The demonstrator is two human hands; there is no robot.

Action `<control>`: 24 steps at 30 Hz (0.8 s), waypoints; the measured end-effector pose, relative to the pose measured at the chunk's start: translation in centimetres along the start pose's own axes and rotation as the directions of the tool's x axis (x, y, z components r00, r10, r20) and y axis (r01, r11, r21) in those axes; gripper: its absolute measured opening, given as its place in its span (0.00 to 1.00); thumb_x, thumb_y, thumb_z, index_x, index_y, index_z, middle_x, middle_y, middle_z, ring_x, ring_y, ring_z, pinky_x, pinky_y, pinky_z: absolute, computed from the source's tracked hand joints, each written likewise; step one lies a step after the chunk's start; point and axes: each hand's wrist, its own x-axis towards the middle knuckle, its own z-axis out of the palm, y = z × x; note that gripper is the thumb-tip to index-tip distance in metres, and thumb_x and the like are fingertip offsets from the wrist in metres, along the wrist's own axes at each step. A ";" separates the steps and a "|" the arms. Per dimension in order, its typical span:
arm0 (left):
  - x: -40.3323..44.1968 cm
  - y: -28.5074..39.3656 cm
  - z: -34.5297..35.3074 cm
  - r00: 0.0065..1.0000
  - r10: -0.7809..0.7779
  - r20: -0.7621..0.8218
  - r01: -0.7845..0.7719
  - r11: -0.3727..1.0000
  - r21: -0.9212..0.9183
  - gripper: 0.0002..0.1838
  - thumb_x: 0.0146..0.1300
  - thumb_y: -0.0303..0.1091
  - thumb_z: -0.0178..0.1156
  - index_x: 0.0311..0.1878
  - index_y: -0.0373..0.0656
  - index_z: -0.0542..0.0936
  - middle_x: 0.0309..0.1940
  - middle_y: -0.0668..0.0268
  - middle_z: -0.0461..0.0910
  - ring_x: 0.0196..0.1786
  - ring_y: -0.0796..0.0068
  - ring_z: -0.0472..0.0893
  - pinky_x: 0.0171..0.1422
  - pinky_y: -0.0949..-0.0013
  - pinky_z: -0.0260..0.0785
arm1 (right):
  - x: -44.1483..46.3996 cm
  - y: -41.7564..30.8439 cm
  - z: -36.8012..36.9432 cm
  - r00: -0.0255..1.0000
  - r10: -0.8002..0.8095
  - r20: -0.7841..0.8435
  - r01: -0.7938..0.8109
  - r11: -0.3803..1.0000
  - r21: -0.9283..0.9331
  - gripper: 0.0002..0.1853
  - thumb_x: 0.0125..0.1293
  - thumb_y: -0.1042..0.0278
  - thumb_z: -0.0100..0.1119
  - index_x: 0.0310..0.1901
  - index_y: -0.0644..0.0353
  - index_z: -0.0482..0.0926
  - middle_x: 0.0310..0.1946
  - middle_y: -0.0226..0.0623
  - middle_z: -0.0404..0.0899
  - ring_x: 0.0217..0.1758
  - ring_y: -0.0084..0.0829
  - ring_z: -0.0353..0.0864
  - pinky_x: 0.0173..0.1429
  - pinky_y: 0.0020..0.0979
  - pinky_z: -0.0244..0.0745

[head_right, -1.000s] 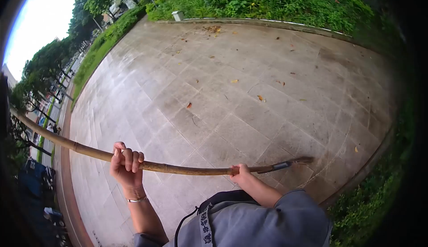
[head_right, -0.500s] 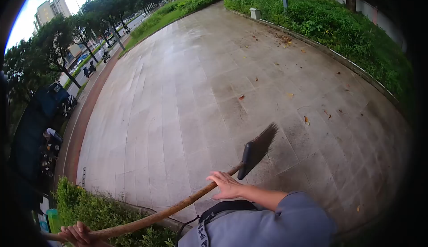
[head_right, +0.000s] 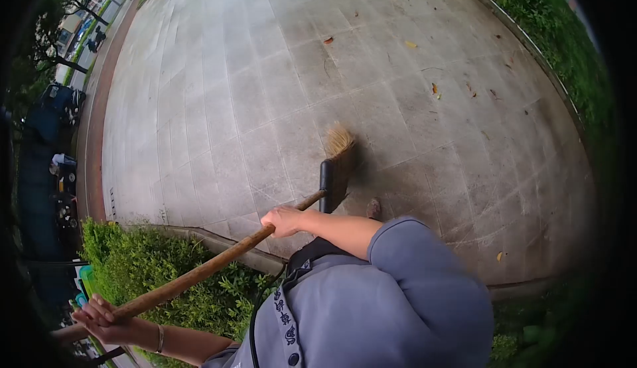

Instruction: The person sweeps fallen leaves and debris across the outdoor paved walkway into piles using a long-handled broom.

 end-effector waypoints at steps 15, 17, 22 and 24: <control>-26.6 -11.5 5.7 0.500 -0.833 0.236 0.866 0.474 -0.159 0.17 0.71 0.44 0.47 0.27 0.45 0.66 0.14 0.68 0.66 0.19 0.73 0.69 0.32 0.67 0.67 | -33.4 16.8 -9.0 0.769 0.635 -0.080 -0.631 0.732 -0.259 0.10 0.41 0.71 0.54 0.30 0.57 0.76 0.30 0.45 0.80 0.41 0.49 0.78 0.41 0.47 0.70; -23.7 -10.1 3.3 0.611 -0.763 0.210 0.789 0.562 -0.250 0.16 0.70 0.46 0.48 0.27 0.48 0.70 0.14 0.69 0.68 0.18 0.74 0.68 0.29 0.69 0.66 | -29.4 16.1 -9.6 0.827 0.541 -0.154 -0.562 0.787 -0.255 0.10 0.40 0.70 0.54 0.29 0.57 0.74 0.27 0.47 0.78 0.38 0.50 0.78 0.39 0.46 0.70; -14.6 0.0 -0.9 0.993 -0.119 -0.016 0.119 0.992 -0.033 0.11 0.72 0.35 0.43 0.32 0.44 0.68 0.12 0.74 0.60 0.15 0.83 0.63 0.29 0.75 0.63 | -14.9 8.8 -11.6 0.972 0.116 -0.203 -0.165 0.955 -0.245 0.10 0.40 0.72 0.53 0.29 0.58 0.74 0.25 0.49 0.77 0.35 0.52 0.78 0.37 0.48 0.69; -13.1 5.2 0.6 0.968 0.179 -0.177 -0.181 0.983 0.001 0.10 0.72 0.32 0.43 0.32 0.45 0.64 0.11 0.75 0.57 0.13 0.85 0.56 0.28 0.80 0.58 | -9.6 4.7 -12.5 0.988 -0.090 -0.127 0.050 0.956 -0.290 0.09 0.42 0.72 0.53 0.30 0.57 0.73 0.23 0.48 0.77 0.33 0.52 0.77 0.37 0.49 0.69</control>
